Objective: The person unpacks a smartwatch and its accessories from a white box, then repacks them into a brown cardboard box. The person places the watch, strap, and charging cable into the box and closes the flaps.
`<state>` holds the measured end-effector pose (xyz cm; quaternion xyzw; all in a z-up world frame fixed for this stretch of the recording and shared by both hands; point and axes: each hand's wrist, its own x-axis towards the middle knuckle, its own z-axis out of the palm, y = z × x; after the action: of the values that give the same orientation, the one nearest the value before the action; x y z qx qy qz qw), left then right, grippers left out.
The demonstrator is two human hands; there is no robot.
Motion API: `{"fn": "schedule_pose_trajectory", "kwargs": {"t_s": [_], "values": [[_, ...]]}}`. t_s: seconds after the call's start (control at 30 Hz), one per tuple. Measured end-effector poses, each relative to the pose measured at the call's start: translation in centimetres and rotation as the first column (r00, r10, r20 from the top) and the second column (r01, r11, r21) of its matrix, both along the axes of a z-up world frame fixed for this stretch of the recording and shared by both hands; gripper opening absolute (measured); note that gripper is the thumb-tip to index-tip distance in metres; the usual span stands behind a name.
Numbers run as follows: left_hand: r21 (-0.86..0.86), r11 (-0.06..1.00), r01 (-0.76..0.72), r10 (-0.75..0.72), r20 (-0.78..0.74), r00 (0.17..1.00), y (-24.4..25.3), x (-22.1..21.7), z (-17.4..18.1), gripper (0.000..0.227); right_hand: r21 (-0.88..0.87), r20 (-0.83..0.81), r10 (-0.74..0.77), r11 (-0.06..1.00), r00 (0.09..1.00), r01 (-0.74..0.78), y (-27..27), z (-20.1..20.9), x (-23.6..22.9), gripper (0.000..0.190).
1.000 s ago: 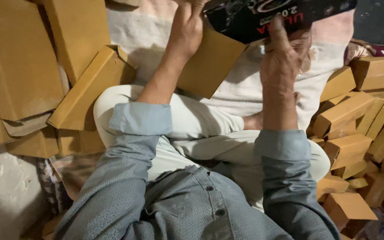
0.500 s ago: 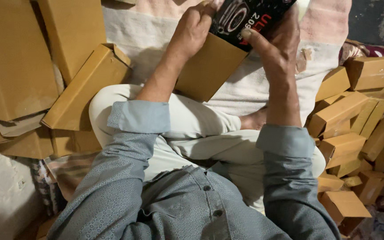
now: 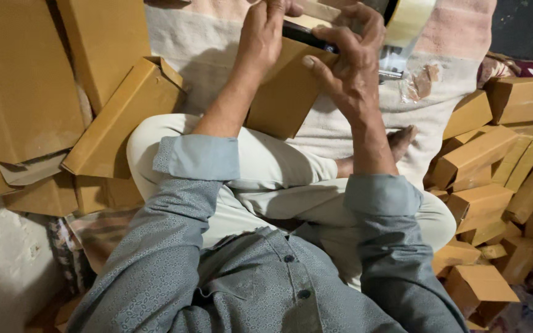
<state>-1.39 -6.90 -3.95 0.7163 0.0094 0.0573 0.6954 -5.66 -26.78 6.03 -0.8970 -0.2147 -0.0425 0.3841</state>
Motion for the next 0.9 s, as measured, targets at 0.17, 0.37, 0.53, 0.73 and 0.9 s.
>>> {"fn": "schedule_pose_trajectory", "kwargs": {"t_s": [0.17, 0.37, 0.53, 0.73, 0.9], "values": [[0.027, 0.995, 0.094, -0.092, -0.058, 0.994, 0.1, 0.4, 1.7, 0.046, 0.142, -0.119, -0.053, 0.987, 0.992, 0.070, 0.0, -0.9, -1.2, 0.055], [0.137, 0.970, 0.202, -0.184, -0.136, 0.973, 0.0, -0.6, 1.5, 0.031, 0.201, -0.220, -0.076, 0.972, 0.973, 0.121, 0.1, -2.1, -2.1, 0.053], [0.195, 0.964, 0.181, -0.144, -0.188, 0.972, -0.1, -1.0, 1.0, 0.030, 0.143, -0.336, -0.159, 0.965, 0.928, 0.218, 0.4, -2.4, -1.7, 0.048], [0.059, 0.993, 0.106, -0.101, -0.077, 0.992, -0.8, -1.6, 0.5, 0.050, 0.223, -0.348, -0.107, 0.955, 0.931, 0.193, -0.6, -1.0, -0.8, 0.031], [0.078, 0.997, 0.017, 0.002, -0.233, 0.973, -1.5, -1.2, 0.5, 0.063, -0.064, -0.045, -0.046, 0.997, 0.998, 0.043, -0.4, 1.3, 0.2, 0.021]]}}
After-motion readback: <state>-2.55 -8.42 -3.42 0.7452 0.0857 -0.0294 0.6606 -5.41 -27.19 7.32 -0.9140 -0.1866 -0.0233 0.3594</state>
